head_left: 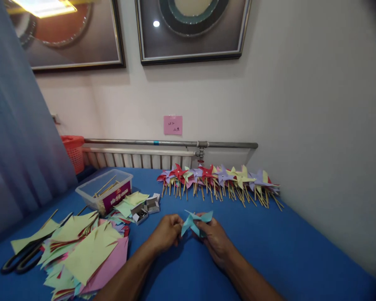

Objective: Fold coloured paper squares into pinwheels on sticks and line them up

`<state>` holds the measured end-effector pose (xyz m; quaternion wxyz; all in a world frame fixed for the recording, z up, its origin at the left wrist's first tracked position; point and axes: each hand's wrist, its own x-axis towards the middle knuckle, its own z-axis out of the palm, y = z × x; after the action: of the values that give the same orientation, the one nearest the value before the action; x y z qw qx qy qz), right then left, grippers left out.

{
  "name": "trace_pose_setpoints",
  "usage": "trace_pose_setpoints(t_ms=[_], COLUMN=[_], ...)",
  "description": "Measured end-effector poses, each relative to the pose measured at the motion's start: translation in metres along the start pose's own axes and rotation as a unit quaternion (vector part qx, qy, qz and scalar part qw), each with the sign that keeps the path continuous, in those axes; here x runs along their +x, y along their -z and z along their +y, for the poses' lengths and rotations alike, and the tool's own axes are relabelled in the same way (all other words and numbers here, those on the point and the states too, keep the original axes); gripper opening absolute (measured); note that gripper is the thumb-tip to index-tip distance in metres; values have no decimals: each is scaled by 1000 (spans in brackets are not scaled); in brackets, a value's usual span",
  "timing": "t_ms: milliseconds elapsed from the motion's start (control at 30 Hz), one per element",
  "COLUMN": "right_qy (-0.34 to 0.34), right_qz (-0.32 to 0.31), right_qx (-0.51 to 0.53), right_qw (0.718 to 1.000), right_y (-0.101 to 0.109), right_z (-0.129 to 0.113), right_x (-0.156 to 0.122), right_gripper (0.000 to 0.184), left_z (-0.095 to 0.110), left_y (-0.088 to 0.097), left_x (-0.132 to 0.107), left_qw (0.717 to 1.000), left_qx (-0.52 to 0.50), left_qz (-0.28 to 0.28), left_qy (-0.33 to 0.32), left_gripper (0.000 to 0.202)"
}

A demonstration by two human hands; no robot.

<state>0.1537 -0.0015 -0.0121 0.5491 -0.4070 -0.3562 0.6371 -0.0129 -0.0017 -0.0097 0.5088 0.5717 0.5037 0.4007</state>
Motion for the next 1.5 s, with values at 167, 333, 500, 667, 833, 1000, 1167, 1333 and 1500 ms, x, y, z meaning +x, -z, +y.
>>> trace_pose_setpoints(t_ms=[167, 333, 500, 667, 833, 1000, 1167, 1333, 1500], right_qy=[2, 2, 4, 8, 5, 0, 8, 15, 24], right_qz=[13, 25, 24, 10, -12, -15, -16, -7, 1], right_qx=[2, -5, 10, 8, 12, 9, 9, 15, 13], right_qw=[1000, 1000, 1000, 1000, 1000, 1000, 1000, 1000, 1000], right_y=[0, 0, -1, 0, 0, 1, 1, 1, 2], right_z=[2, 1, 1, 2, 1, 1, 1, 2, 4], right_x=[1, 1, 1, 4, 4, 3, 3, 5, 7], right_gripper=[37, 39, 38, 34, 31, 32, 32, 33, 33], left_z=[3, 3, -1, 2, 3, -2, -4, -3, -1], left_y=[-3, -4, -3, -3, -3, -2, -4, -7, -10], left_x=[-2, -1, 2, 0, -2, 0, 1, -1, -1], left_qw=[1000, 1000, 1000, 999, 998, 998, 998, 998, 1000], left_qx=[4, 1, 18, 32, 53, 51, 56, 56, 22], left_qz=[-5, -9, -20, -18, -10, -15, -12, -4, -16], left_qy=[24, 6, 1, -2, -19, -26, -25, -20, 4], left_gripper=[6, 8, 8, 10, 11, 9, 9, 8, 8])
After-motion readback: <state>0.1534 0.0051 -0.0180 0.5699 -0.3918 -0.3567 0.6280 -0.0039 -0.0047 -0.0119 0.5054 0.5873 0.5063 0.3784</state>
